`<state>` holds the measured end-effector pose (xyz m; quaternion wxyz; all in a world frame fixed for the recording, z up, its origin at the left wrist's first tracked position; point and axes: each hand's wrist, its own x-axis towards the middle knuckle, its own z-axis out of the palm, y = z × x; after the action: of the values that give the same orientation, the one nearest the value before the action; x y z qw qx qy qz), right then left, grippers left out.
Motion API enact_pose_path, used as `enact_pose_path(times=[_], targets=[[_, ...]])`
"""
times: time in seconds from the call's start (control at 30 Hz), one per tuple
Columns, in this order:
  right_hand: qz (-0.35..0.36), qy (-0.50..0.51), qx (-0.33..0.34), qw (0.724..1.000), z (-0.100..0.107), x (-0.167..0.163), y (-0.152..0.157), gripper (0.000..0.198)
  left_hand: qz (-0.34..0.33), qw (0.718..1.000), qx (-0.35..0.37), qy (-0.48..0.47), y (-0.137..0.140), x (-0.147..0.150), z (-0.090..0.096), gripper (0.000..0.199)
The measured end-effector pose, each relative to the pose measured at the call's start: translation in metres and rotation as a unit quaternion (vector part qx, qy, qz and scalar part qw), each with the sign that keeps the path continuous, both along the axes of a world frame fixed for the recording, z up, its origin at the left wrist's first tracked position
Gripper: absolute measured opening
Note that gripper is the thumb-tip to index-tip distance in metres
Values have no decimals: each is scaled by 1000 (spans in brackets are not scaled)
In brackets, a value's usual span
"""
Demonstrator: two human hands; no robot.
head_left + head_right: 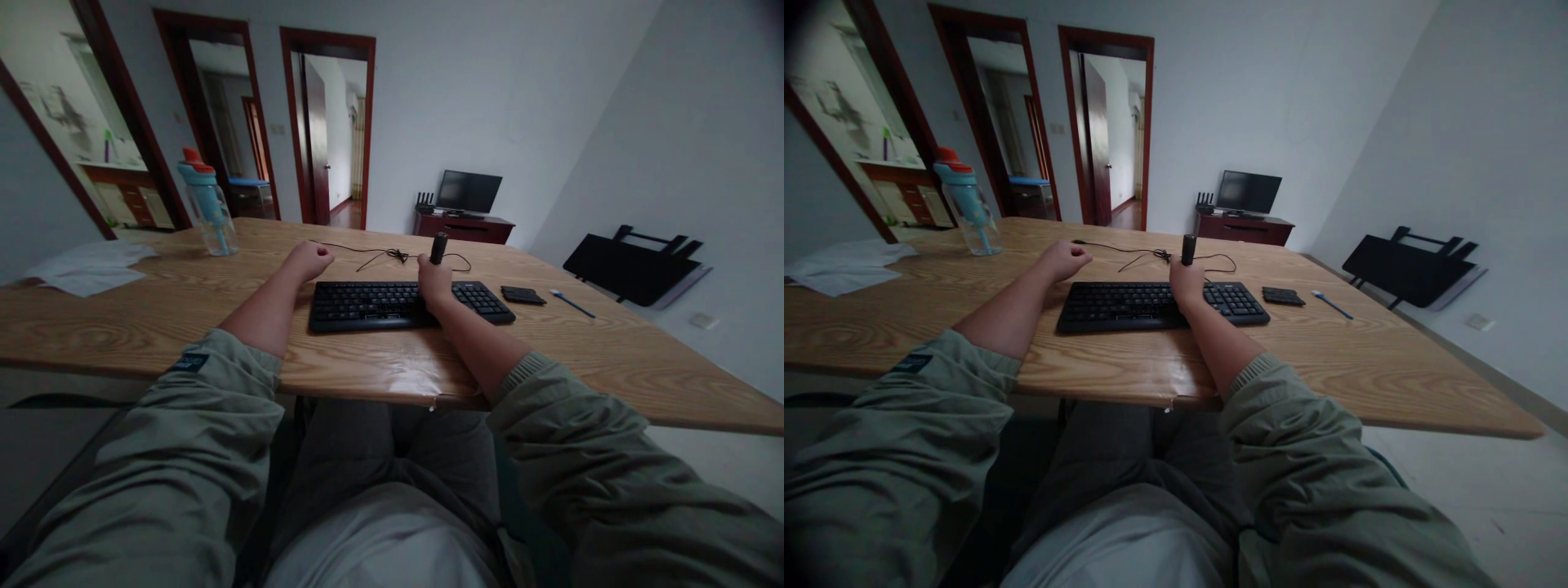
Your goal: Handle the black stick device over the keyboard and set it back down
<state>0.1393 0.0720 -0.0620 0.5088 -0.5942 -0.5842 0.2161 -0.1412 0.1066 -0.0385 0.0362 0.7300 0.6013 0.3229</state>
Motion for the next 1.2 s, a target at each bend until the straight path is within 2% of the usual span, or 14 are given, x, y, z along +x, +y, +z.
enact_pose_path(times=[0.13, 0.3, 0.4, 0.53, 0.7, 0.87, 1.03, 1.2], targets=[[-105, 24, 20, 994, 5, -7, -2, 27, 26, 999, -21, -8, 7, 1, -13, 28], [-99, -37, 20, 994, 4, -14, -2, 26, 46, 997, -63, 21, 12, 5, -21, 29], [-107, -23, 23, 994, 4, -13, -1, 25, 65, 995, -64, 30, 13, 3, -20, 33], [-113, 130, 1, 985, 7, -3, -2, 24, 65, 997, -45, 22, 13, 1, -18, 34], [-35, 360, -19, 932, 14, 8, -8, 28, 65, 997, -48, 11, 10, 2, -18, 32], [37, 448, 4, 893, 26, 21, -17, 31, 65, 996, -55, 0, 10, 1, -17, 32], [66, 449, 54, 890, 38, 67, -26, 34, 63, 997, -55, 0, 13, -4, -17, 33], [15, 384, 61, 921, 33, 161, -34, 33, 69, 995, -67, -5, 14, -4, -18, 32]])
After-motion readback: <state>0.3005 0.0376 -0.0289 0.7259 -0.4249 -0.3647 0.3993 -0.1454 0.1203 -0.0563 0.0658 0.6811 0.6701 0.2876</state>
